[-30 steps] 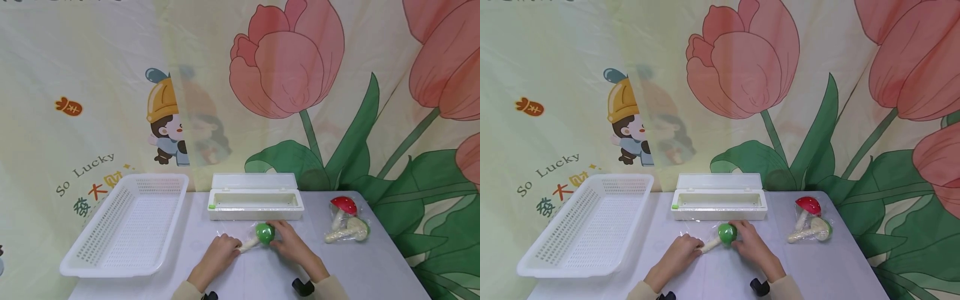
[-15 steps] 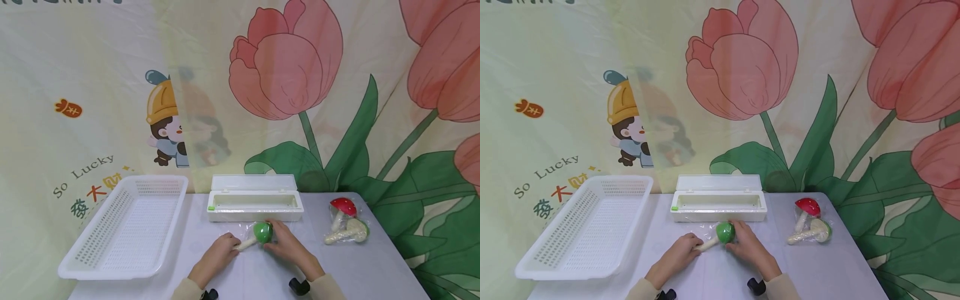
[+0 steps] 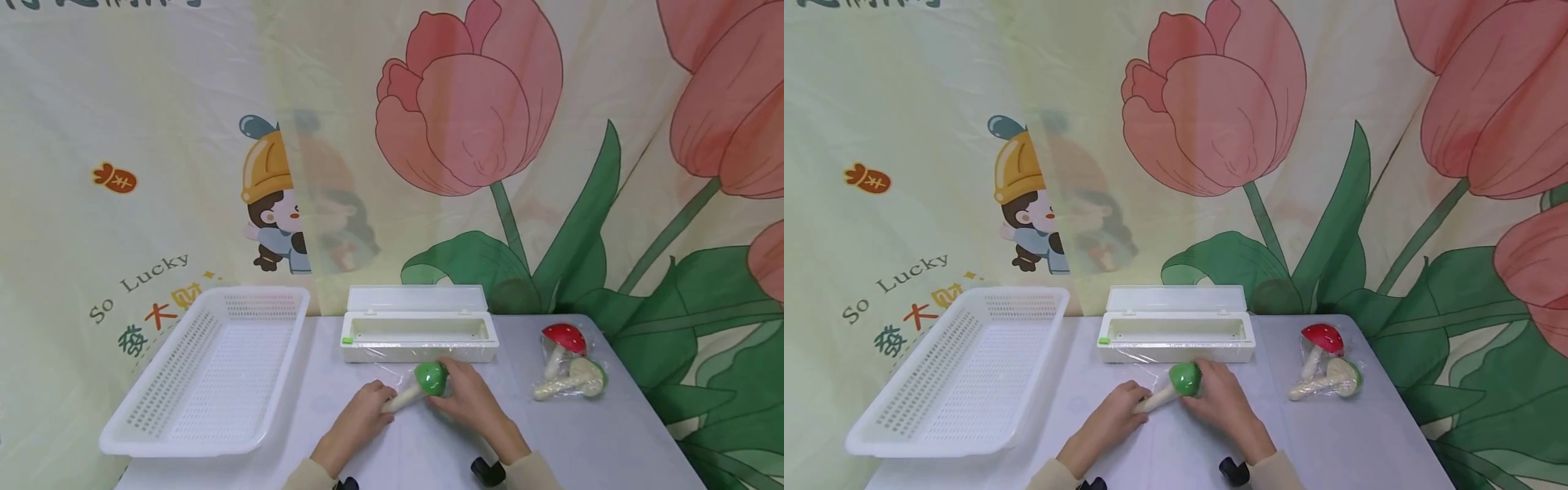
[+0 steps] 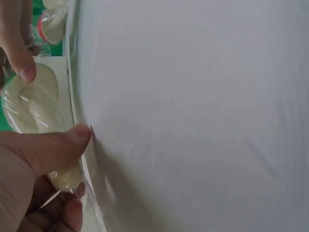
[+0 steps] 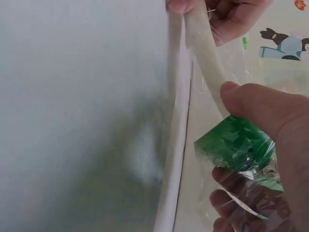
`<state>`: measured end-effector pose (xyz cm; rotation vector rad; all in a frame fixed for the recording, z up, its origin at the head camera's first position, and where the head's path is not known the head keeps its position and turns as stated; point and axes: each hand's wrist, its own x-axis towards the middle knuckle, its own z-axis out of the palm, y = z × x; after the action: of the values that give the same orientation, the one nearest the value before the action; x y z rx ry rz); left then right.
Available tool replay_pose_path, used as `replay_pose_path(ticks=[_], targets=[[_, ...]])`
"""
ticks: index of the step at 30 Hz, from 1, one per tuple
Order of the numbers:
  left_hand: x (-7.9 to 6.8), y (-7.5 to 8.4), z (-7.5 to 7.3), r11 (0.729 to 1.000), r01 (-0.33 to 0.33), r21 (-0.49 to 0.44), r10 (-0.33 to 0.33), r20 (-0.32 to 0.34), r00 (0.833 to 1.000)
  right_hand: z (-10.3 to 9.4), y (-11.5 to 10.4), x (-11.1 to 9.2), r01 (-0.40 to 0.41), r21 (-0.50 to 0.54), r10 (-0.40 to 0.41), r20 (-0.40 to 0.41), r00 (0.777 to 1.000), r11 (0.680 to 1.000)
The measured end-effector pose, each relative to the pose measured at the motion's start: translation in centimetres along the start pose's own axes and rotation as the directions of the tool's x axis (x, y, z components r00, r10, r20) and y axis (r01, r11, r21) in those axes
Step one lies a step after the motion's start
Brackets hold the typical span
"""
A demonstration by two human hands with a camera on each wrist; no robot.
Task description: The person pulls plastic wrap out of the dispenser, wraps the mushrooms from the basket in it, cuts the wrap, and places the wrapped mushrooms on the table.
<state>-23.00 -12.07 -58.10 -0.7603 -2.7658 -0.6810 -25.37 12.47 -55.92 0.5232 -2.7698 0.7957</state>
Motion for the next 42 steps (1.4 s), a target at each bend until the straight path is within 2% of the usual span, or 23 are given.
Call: replay_pose_path(ticks=[4,7,10,13,16,18,23,29,36,42], targets=[[-0.2,0.3,0.0,1.0,-0.018,0.019,0.019,-0.079,0.997,-0.5,0.2,-0.5,0.005,-0.027,-0.006,-0.032,0.999,1.0],[-0.3,0.3,-0.1,0.997,-0.043,0.064,0.053,-0.16,0.986,-0.8,0.3,-0.6,0.029,-0.053,-0.033,-0.076,0.997,0.998],[-0.4,0.2,-0.1,0.994,-0.063,0.093,0.08,-0.188,0.979,-0.9,0.5,-0.7,0.031,-0.049,-0.035,-0.09,0.995,0.998],[-0.4,0.2,0.0,0.993,-0.069,0.099,0.083,-0.15,0.985,-0.8,0.5,-0.7,0.006,-0.023,-0.007,-0.06,0.998,1.0],[-0.5,0.3,0.1,0.995,-0.061,0.076,0.069,-0.1,0.993,-0.6,0.5,-0.8,-0.009,-0.004,0.009,-0.027,1.0,1.0],[-0.5,0.3,0.2,0.997,-0.06,0.053,0.065,-0.091,0.994,-0.5,0.5,-0.8,-0.012,0.007,0.012,-0.018,1.0,1.0],[-0.4,0.3,0.5,0.996,-0.079,0.04,0.084,-0.135,0.987,-0.3,0.8,-0.8,-0.011,0.014,0.011,-0.01,1.0,1.0],[0.3,0.6,0.9,0.984,-0.097,0.15,0.124,-0.186,0.975,0.4,1.4,-1.0,-0.067,0.038,0.065,0.06,0.996,0.997],[0.1,1.2,0.6,0.996,-0.005,0.085,0.012,-0.084,0.996,0.3,1.4,-1.1,-0.074,0.042,0.07,0.08,0.994,0.996],[0.1,1.0,0.7,0.996,-0.026,0.085,0.032,-0.07,0.997,0.1,1.3,-0.9,-0.085,0.064,0.078,0.111,0.991,0.994]])
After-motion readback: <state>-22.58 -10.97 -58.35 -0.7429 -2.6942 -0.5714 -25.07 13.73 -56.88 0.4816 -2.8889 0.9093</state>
